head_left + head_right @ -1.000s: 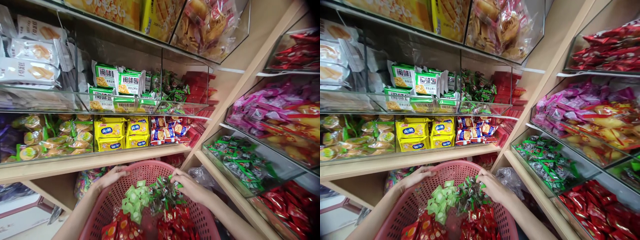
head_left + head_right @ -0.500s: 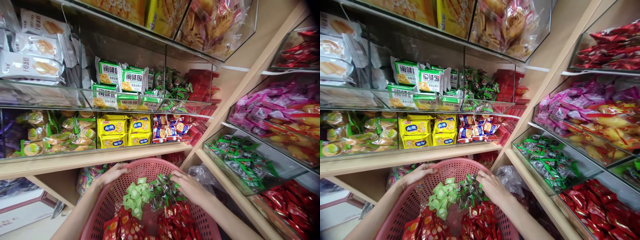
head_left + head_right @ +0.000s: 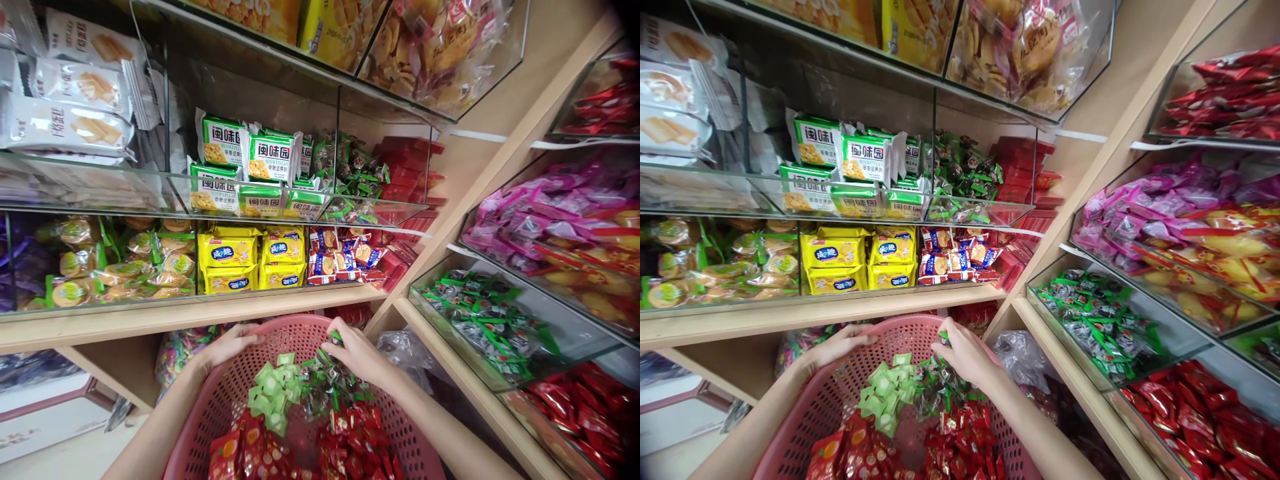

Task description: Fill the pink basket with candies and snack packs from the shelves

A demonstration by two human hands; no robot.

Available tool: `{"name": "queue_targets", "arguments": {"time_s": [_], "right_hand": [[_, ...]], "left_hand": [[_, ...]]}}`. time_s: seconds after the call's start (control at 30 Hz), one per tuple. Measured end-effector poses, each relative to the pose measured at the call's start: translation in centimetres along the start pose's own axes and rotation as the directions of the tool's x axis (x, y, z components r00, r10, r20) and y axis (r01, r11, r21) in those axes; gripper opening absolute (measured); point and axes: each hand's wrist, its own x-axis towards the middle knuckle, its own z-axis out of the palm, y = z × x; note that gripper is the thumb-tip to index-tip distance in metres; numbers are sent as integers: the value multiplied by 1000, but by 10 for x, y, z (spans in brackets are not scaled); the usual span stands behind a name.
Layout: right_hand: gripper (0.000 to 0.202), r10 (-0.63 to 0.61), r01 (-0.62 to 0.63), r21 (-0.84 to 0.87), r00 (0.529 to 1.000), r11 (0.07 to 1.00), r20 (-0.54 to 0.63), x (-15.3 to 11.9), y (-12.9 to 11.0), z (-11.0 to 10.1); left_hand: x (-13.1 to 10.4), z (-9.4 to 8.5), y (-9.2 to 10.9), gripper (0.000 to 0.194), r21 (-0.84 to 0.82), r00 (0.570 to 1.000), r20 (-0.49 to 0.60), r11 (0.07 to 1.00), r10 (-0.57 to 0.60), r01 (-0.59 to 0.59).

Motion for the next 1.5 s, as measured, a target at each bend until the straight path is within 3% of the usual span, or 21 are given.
{"name": "queue_targets", "arguments": {"time_s": [0.2, 0.4, 0.57, 0.9, 1.17, 1.37, 1.5], "right_hand": [[26, 26, -6, -161, 992, 987, 120, 20, 1, 29], [27, -100, 122, -189, 987, 974, 125, 33, -4, 48], [31, -153, 166, -233, 985, 958, 75, 42, -3, 51], [38, -73, 130, -346, 982, 929, 173, 31, 15, 61], [16, -65, 159, -391, 968, 906, 243, 37, 13, 56], [33, -23, 102, -433, 983, 896, 184, 37, 7, 66], [31, -39, 100, -441, 989, 892, 145, 35, 1, 62]], "left_hand": [[2, -3, -5, 36, 29, 999, 30, 999, 42, -43], [4, -4, -8, 35, 16, 999, 26, 999, 32, -32], [4, -3, -7, 37, 23, 1000, 15, 1000, 19, -20], [5, -4, -6, 43, 53, 999, 23, 998, 30, -31], [8, -5, -12, 41, 80, 998, 23, 995, 56, -58], [6, -5, -8, 39, 100, 999, 1, 994, 45, -45], [6, -4, -8, 39, 96, 999, 7, 994, 42, -43]]}}
